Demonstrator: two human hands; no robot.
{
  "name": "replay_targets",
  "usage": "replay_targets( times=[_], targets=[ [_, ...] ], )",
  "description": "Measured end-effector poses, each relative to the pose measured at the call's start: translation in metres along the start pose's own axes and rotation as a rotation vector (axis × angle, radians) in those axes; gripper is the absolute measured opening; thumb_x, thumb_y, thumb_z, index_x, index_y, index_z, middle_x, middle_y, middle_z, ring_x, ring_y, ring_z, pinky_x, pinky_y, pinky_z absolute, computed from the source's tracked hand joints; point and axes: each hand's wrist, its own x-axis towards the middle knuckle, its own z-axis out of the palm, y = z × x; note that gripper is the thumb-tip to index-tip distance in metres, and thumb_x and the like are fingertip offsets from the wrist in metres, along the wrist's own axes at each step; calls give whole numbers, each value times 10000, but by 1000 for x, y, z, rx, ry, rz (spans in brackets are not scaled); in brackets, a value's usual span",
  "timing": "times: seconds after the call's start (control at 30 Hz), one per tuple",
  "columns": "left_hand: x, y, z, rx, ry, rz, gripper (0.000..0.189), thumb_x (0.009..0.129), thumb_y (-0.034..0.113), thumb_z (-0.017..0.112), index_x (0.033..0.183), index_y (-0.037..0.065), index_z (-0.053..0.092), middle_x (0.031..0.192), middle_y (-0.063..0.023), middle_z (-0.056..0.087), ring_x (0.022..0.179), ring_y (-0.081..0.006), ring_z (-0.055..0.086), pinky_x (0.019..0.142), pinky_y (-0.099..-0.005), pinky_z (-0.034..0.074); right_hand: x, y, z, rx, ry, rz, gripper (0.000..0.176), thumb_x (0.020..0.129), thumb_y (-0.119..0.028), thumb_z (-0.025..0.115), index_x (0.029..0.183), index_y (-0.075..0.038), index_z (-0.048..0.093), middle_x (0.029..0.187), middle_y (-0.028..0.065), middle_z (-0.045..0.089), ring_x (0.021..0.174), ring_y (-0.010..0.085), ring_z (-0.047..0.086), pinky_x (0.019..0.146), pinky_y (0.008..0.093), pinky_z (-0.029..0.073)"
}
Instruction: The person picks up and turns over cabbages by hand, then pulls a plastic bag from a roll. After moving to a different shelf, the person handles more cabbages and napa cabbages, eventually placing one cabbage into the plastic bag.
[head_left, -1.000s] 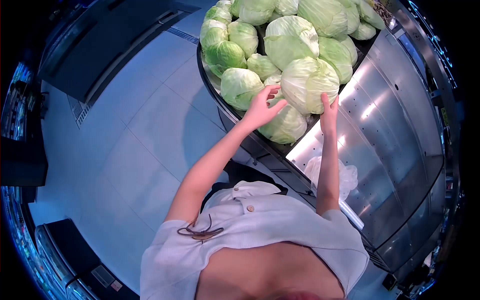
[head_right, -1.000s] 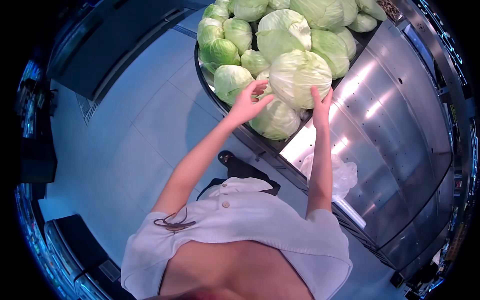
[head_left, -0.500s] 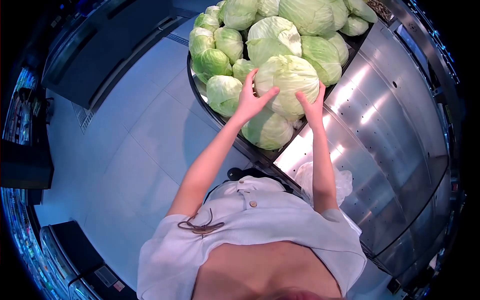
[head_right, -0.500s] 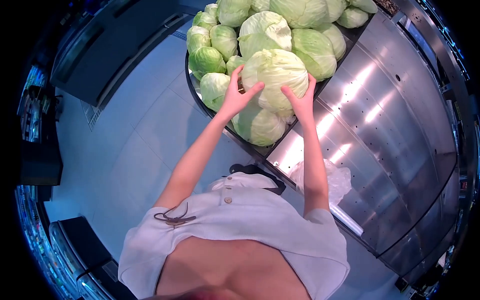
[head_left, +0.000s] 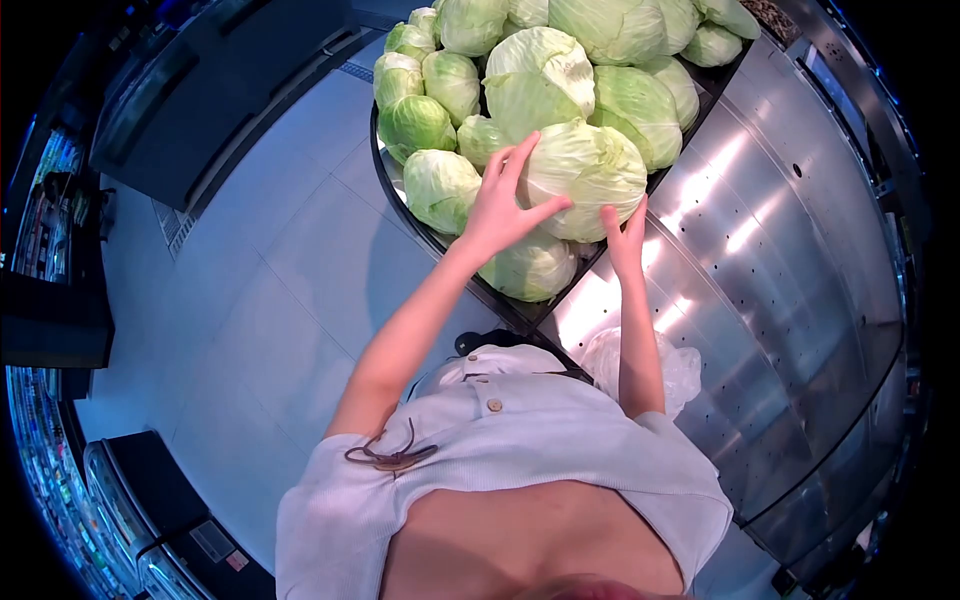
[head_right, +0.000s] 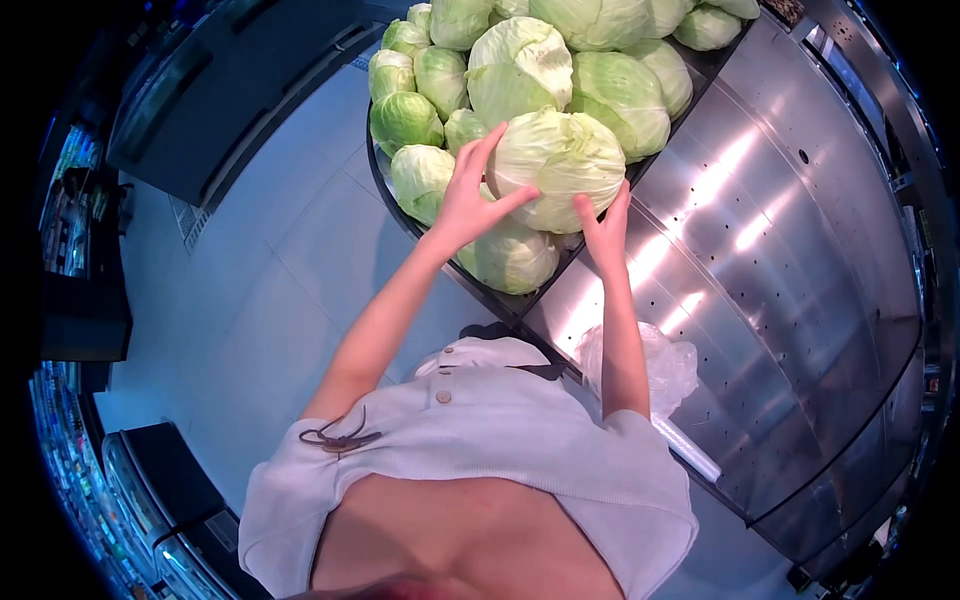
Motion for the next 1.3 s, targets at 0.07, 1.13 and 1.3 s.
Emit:
replay_targets(
  times=[0.07,1.13,1.3],
  targets=[
    [0,2,0,18,-23,20,934,719,406,823,1480,152,344,1358,-177,439,1291,-313,429,1062,-416,383,-1,11,-10,-114,-19,-68,766,854,-448,698,1367,4,352,1362,199,402,1263,296,410,1060,407,319],
    [15,-19,-1,-382,-114,-213,624,814,221,788,1332,45,488,1187,-108,635,970,-155,610,820,-288,511,6,-26,-15,-193,78,124,459,984,-424,500,1211,-26,481,999,166,655,905,262,633,830,347,477],
    [9,-26,1,-454,-136,-240,693,854,302,745,1422,62,429,1231,-137,609,970,-163,631,825,-292,513,8,-18,-13,-199,68,102,454,991,-426,475,1211,-29,471,1011,176,653,902,286,631,828,357,474]
  ],
)
